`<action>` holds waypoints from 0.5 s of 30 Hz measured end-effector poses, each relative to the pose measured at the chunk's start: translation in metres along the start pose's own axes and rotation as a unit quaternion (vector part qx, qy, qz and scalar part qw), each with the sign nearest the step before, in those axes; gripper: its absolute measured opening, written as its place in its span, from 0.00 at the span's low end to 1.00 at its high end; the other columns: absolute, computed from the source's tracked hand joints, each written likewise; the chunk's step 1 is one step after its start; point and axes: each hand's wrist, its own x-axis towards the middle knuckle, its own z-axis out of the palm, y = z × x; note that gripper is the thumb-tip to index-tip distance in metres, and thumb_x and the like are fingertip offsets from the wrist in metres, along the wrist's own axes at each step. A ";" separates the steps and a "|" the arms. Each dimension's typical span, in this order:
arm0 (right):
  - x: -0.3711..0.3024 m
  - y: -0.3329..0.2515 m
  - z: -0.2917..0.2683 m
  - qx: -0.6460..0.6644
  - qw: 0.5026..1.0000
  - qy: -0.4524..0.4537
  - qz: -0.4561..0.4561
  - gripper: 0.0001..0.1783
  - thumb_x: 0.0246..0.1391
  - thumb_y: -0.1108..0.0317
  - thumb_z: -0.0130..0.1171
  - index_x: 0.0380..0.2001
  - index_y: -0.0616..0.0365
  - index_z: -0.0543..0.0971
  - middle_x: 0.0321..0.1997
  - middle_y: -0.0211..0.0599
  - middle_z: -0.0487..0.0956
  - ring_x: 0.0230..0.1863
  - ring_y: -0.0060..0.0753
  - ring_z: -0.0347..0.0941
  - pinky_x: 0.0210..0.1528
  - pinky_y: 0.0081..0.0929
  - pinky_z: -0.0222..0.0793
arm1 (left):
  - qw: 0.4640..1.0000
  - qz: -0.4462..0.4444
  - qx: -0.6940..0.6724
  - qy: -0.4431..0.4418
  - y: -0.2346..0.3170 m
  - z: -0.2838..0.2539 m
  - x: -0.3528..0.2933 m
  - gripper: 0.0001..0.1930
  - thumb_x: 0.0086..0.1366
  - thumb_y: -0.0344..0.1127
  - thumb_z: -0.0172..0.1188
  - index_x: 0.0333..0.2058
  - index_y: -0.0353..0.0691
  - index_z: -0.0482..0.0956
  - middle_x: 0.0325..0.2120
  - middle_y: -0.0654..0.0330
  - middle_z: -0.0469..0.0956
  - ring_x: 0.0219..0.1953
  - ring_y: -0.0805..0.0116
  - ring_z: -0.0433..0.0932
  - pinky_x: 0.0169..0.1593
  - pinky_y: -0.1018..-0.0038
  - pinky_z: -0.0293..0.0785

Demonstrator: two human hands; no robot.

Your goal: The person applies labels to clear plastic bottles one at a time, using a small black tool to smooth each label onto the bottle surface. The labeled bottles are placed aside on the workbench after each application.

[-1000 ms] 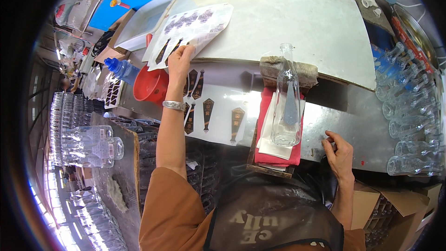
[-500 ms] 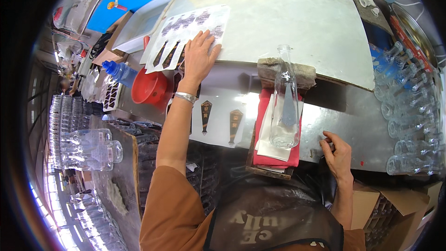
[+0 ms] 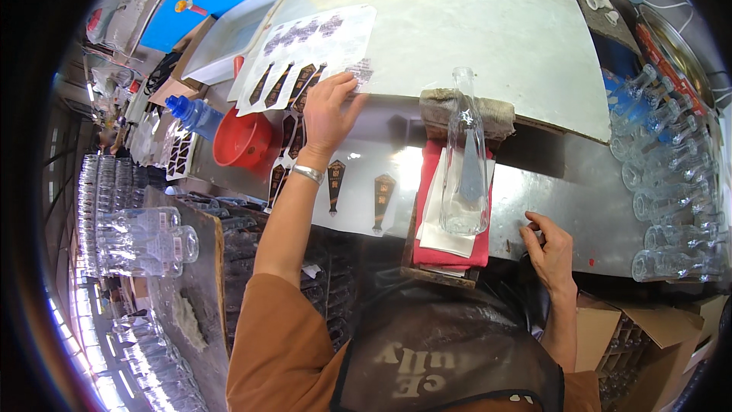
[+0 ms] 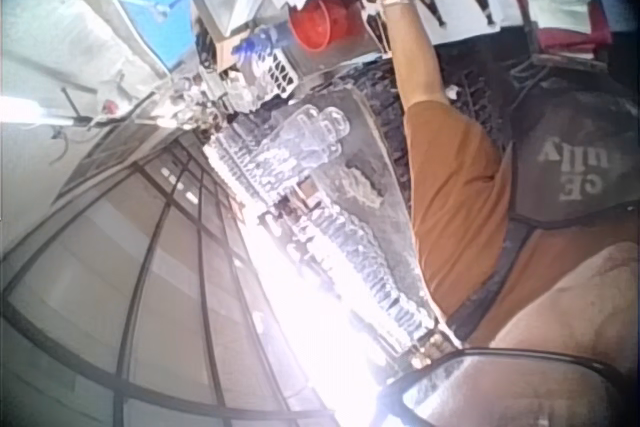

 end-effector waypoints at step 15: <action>0.024 -0.051 0.024 -0.019 0.990 -0.062 -0.126 0.43 0.47 0.65 0.71 0.66 0.59 0.66 0.44 0.41 0.80 0.29 0.43 0.77 0.33 0.37 0.73 | 0.998 -0.053 -0.036 -0.009 0.022 -0.014 -0.006 0.08 0.63 0.29 0.64 0.41 0.39 0.84 0.43 0.58 0.85 0.45 0.60 0.82 0.51 0.68 0.75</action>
